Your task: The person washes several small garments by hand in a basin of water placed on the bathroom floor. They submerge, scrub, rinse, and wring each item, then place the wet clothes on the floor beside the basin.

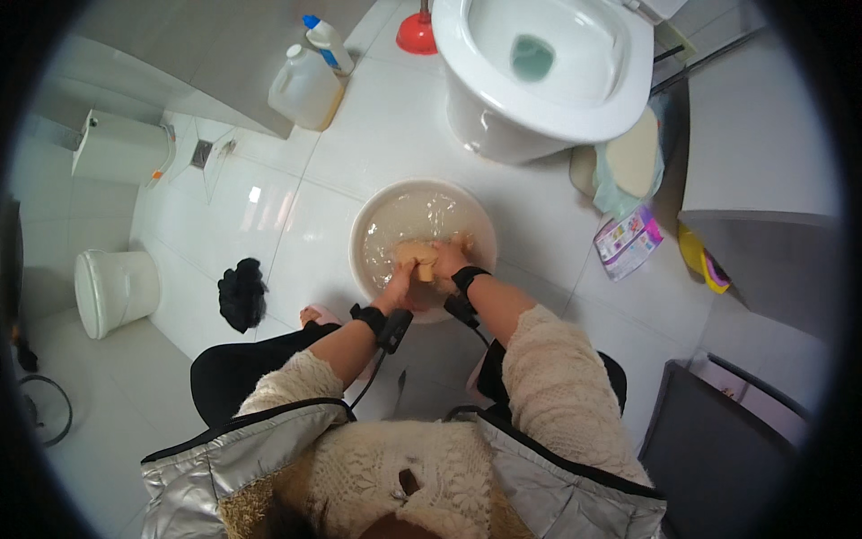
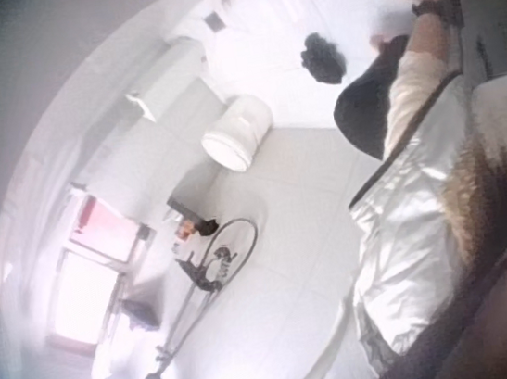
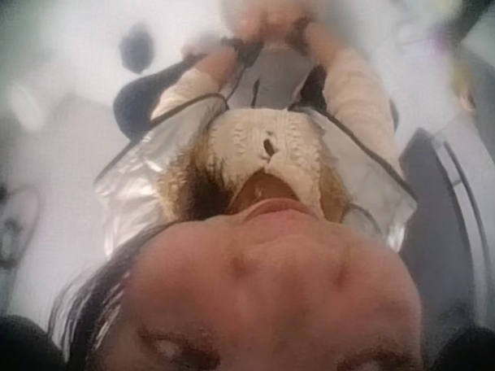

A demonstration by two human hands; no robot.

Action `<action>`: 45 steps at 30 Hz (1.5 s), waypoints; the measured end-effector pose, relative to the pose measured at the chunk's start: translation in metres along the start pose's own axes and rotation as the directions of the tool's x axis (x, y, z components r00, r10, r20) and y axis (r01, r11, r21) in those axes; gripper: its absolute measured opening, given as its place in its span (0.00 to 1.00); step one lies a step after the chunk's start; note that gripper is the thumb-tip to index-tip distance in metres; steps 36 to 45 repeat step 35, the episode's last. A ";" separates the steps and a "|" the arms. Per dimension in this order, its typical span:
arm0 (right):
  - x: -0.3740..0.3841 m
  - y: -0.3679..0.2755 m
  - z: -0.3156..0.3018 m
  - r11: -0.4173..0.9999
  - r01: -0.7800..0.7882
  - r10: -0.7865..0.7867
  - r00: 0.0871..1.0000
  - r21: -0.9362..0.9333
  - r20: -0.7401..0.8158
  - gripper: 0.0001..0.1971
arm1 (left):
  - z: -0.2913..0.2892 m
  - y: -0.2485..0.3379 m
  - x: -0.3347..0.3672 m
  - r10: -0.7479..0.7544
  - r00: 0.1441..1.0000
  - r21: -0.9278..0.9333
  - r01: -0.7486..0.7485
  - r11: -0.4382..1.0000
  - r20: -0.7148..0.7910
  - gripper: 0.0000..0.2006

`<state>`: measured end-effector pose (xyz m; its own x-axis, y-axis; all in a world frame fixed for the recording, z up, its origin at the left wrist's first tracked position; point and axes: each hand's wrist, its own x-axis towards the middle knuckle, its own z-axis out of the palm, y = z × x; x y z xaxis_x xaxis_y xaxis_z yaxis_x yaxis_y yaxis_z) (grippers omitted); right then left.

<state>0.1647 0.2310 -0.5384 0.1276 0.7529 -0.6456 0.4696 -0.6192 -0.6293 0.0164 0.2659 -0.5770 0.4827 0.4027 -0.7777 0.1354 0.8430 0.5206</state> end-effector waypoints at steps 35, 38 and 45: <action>0.000 -0.003 -0.003 0.975 -0.022 0.103 0.925 -0.220 0.365 0.47 | -0.013 -0.007 0.015 0.155 0.967 0.321 -0.083 0.944 -0.204 0.26; 0.000 -0.003 -0.003 0.975 -0.022 0.103 0.925 -0.220 0.365 0.47 | -0.013 -0.007 0.015 0.155 0.967 0.321 -0.083 0.944 -0.204 0.26; 0.000 -0.003 -0.003 0.975 -0.022 0.103 0.925 -0.220 0.365 0.47 | -0.013 -0.007 0.015 0.155 0.967 0.321 -0.083 0.944 -0.204 0.26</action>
